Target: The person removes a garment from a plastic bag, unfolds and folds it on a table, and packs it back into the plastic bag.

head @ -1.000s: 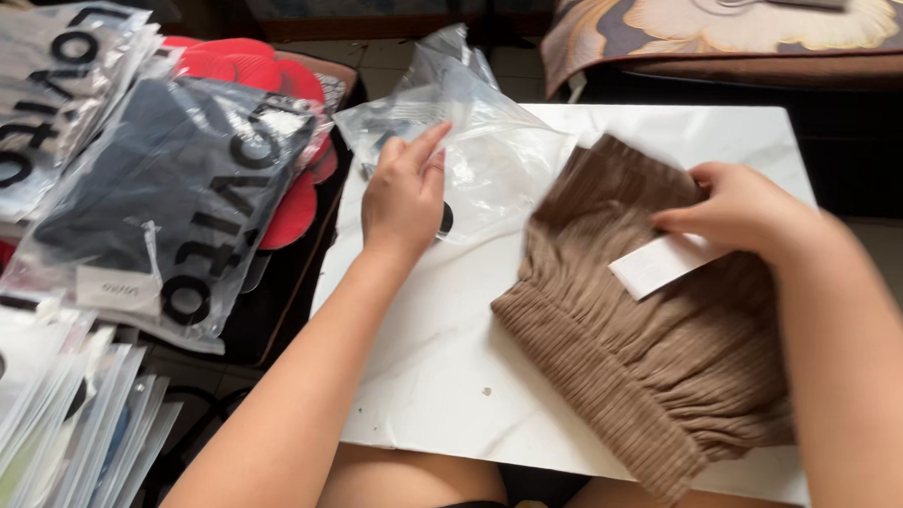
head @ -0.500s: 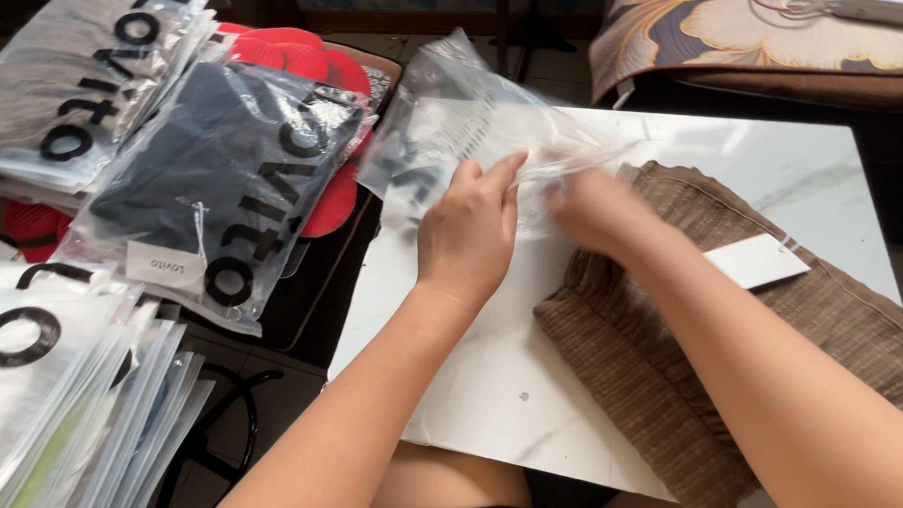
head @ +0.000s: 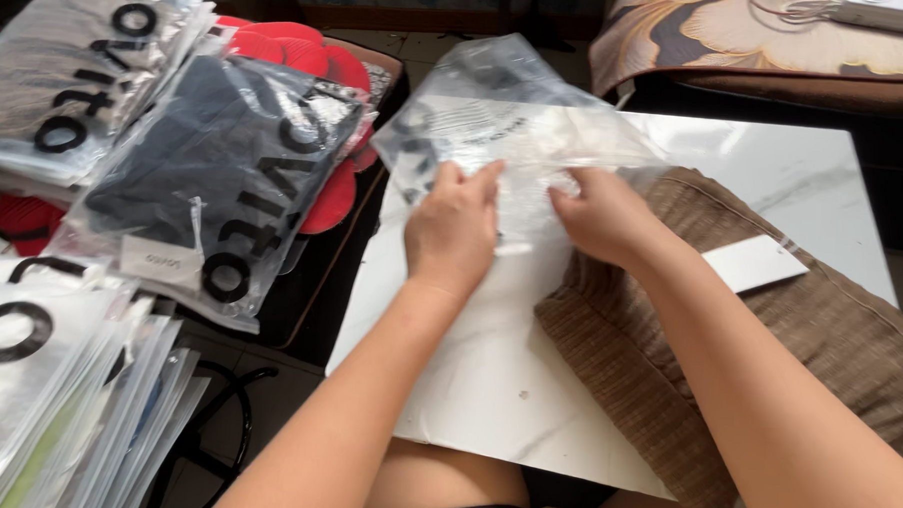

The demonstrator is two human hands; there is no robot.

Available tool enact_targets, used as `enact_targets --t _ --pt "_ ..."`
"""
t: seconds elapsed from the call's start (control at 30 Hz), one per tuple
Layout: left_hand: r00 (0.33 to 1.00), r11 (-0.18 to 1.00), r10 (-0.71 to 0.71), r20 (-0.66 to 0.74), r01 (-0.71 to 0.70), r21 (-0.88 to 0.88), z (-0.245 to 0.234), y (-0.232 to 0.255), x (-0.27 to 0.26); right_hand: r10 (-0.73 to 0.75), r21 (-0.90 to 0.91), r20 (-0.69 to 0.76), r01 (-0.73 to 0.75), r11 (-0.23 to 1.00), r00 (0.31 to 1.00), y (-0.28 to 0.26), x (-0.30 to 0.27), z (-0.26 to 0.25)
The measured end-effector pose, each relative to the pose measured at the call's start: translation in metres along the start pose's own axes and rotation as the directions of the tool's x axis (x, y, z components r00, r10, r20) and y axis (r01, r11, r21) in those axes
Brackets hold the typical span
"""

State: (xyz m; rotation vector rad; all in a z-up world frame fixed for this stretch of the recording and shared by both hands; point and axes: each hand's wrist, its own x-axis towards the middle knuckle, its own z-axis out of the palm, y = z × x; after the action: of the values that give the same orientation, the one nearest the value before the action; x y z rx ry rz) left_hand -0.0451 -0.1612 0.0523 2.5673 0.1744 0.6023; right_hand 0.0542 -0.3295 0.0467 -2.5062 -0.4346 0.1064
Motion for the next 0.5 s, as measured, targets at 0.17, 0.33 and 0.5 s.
enact_targets --t 0.17,0.33,0.5 --pt "0.992 0.994 -0.099 -0.082 0.103 0.044 0.001 -0.025 0.016 0.133 0.295 0.115 -0.162 0.942 0.984 0.021 -0.031 -0.037" --pt "0.989 0.991 -0.111 -0.099 0.118 0.065 -0.003 -0.035 0.022 0.183 -0.186 -0.252 -0.233 0.954 0.95 0.092 -0.023 -0.069" --pt "0.992 0.991 -0.121 -0.035 0.123 0.049 0.0 -0.022 0.027 0.359 -0.131 0.046 -0.351 0.927 0.932 0.09 -0.03 -0.07"
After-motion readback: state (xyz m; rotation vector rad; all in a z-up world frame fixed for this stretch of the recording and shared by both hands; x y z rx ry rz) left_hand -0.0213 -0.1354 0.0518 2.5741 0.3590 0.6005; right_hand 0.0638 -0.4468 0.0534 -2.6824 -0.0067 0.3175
